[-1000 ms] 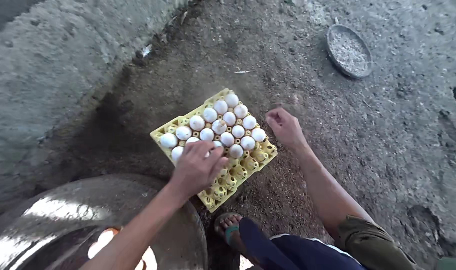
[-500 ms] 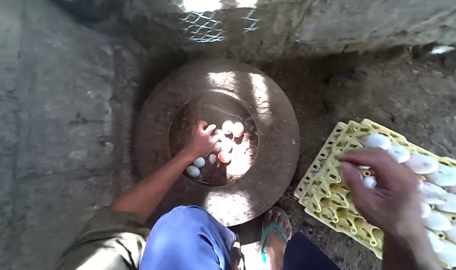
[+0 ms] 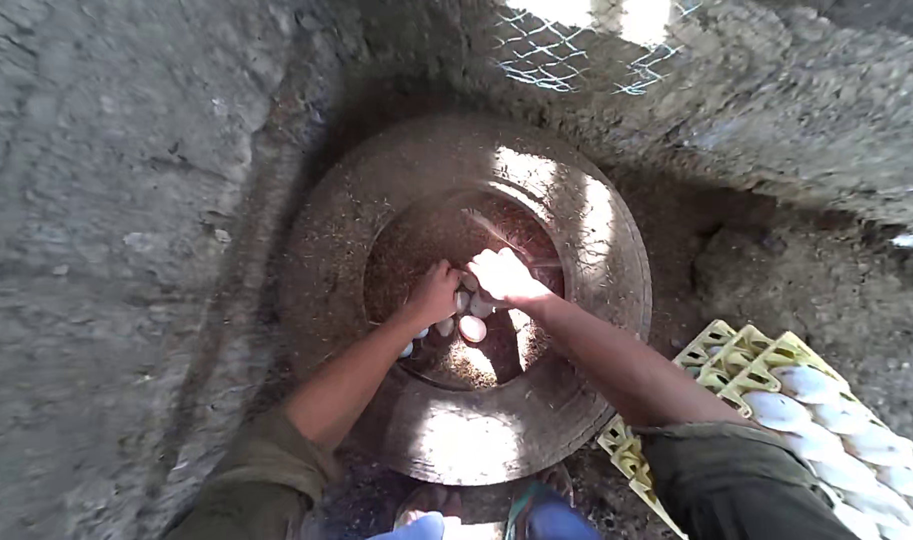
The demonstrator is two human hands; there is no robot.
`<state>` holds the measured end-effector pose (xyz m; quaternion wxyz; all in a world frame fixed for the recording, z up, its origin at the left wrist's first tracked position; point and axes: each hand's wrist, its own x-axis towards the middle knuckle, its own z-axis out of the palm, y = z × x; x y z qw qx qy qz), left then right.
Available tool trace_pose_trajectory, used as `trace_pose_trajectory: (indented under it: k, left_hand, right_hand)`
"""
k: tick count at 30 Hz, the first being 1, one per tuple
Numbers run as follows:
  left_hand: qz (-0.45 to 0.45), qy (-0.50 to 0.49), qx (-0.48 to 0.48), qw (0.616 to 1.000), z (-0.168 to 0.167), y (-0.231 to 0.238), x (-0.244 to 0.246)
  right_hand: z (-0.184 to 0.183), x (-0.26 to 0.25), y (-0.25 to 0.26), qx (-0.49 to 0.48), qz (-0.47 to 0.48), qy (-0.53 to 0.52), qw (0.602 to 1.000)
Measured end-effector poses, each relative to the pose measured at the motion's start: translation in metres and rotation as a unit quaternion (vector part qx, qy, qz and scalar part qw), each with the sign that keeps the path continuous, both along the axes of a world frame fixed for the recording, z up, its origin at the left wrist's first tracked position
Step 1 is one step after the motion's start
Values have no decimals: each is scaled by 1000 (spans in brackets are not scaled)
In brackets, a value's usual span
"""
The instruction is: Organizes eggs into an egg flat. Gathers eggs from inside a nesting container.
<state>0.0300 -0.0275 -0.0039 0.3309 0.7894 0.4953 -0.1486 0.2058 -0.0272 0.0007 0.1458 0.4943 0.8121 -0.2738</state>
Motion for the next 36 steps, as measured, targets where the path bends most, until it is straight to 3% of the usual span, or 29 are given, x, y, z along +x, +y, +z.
trace_pose_trajectory:
  k: [4,8,14,21,26,29,32,36]
  left_hand:
    - [-3,22,6,1000,2,0,-5]
    - [19,-23,9,1000,1,5,-4]
    - [13,-50,-27,998,1,13,-12]
    - [-8,-31,-34,999,-2,18,-9]
    - [-23,-7,-37,999,-1,20,-1]
    - [-13,-1,-39,999,1,17,0]
    - [42,-71,-45,996,9,19,-5]
    - [190,-199,-113,955,22,22,-4]
  right_hand:
    - [-12,-16,8,4,-26,6,1000]
    - [-25,-13,15,-39,-4,-25,999]
    - [9,-29,-20,-114,67,-36,991]
    - [26,-25,-65,-183,-41,-83,979]
    - [22,-26,-98,-136,-92,-23,986]
    - [26,-27,-108,-136,-124,-41,982]
    - [33,-33,-108,-190,-177,-65,963]
    - [27,-38,-112,-191,-220,-43,955]
